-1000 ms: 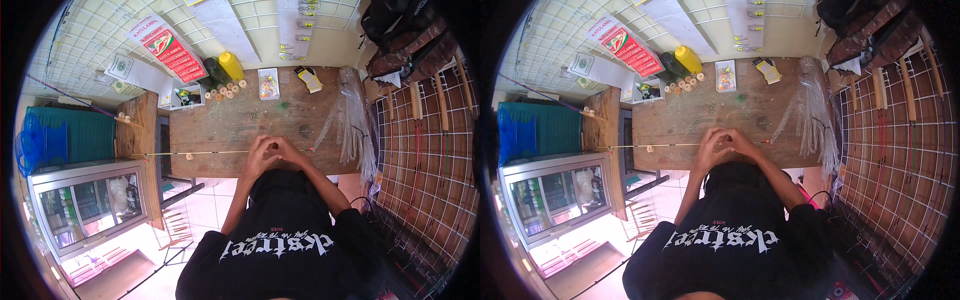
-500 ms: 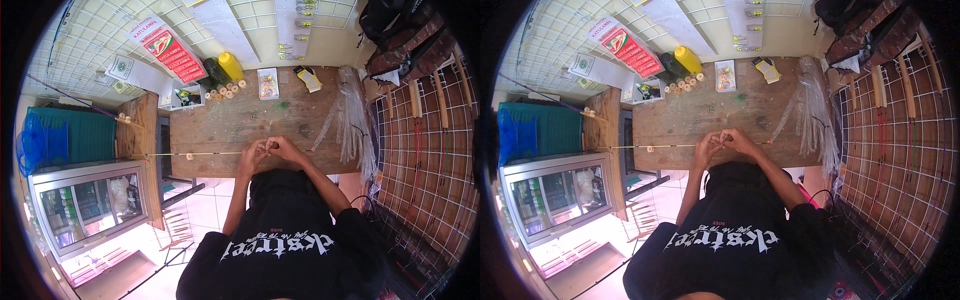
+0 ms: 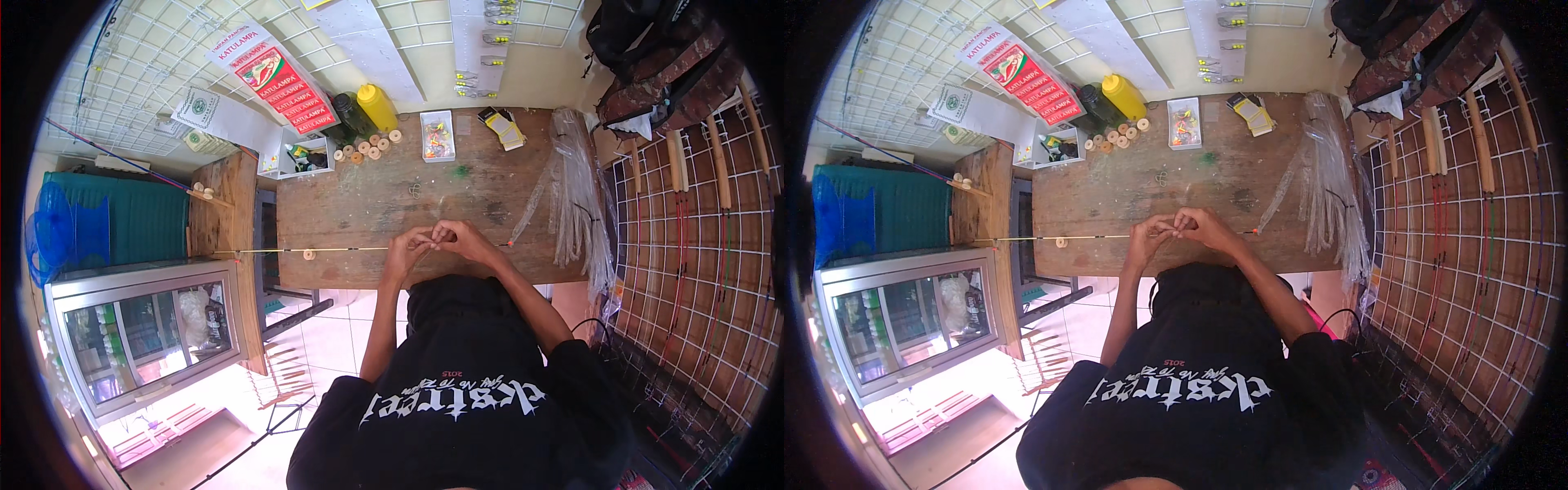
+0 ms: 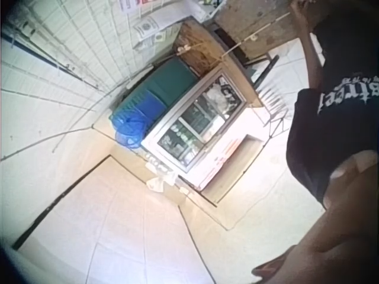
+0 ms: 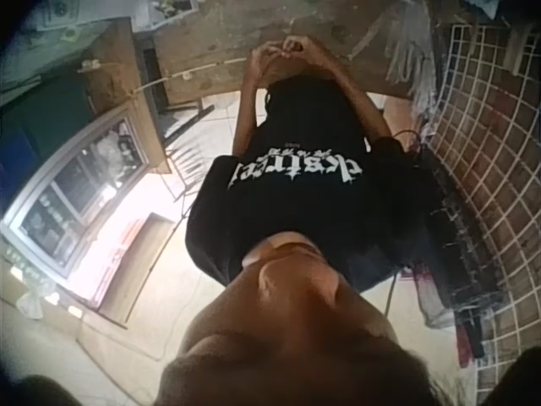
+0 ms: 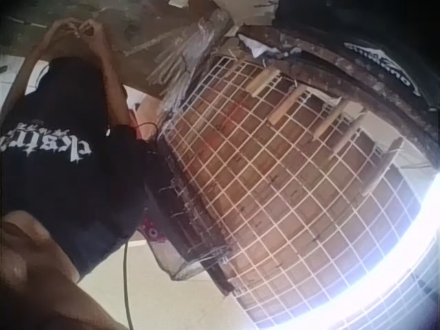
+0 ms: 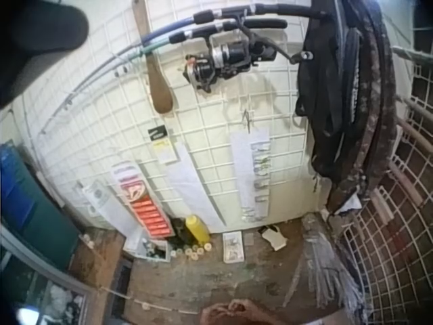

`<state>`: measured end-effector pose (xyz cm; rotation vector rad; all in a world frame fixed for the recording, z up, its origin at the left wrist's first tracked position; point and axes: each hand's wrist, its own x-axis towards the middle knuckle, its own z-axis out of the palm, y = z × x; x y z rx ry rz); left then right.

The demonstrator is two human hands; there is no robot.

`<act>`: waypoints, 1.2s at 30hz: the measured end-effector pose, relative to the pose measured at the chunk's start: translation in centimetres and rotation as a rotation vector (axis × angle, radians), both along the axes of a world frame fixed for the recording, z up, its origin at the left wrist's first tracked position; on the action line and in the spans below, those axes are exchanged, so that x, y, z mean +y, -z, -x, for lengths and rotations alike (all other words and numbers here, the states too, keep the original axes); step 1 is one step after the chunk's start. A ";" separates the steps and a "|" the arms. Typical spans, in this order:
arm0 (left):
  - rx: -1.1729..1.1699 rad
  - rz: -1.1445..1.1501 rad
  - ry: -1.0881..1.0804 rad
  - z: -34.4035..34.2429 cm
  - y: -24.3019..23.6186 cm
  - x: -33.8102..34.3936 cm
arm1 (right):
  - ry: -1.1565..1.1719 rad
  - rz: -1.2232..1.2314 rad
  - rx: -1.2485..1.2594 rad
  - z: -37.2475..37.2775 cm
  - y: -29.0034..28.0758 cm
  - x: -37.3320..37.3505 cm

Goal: Repairing or assembling components on a fishing rod.

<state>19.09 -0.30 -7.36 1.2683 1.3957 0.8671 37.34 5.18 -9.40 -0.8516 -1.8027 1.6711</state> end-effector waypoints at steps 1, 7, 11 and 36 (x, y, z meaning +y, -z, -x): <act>0.000 0.000 -0.001 0.1 0.3 -0.1 | -0.001 0.000 0.000 -0.1 -0.1 0.1; 0.039 -0.004 0.001 0.3 1.6 -0.1 | 0.041 0.101 -0.102 -2.9 0.2 0.5; 0.093 0.009 0.002 0.2 2.3 -0.1 | 0.048 0.020 -0.209 -3.7 1.0 0.0; 0.220 -0.018 -0.005 -0.1 2.0 0.3 | 0.009 -0.162 -0.426 -3.3 0.7 -0.7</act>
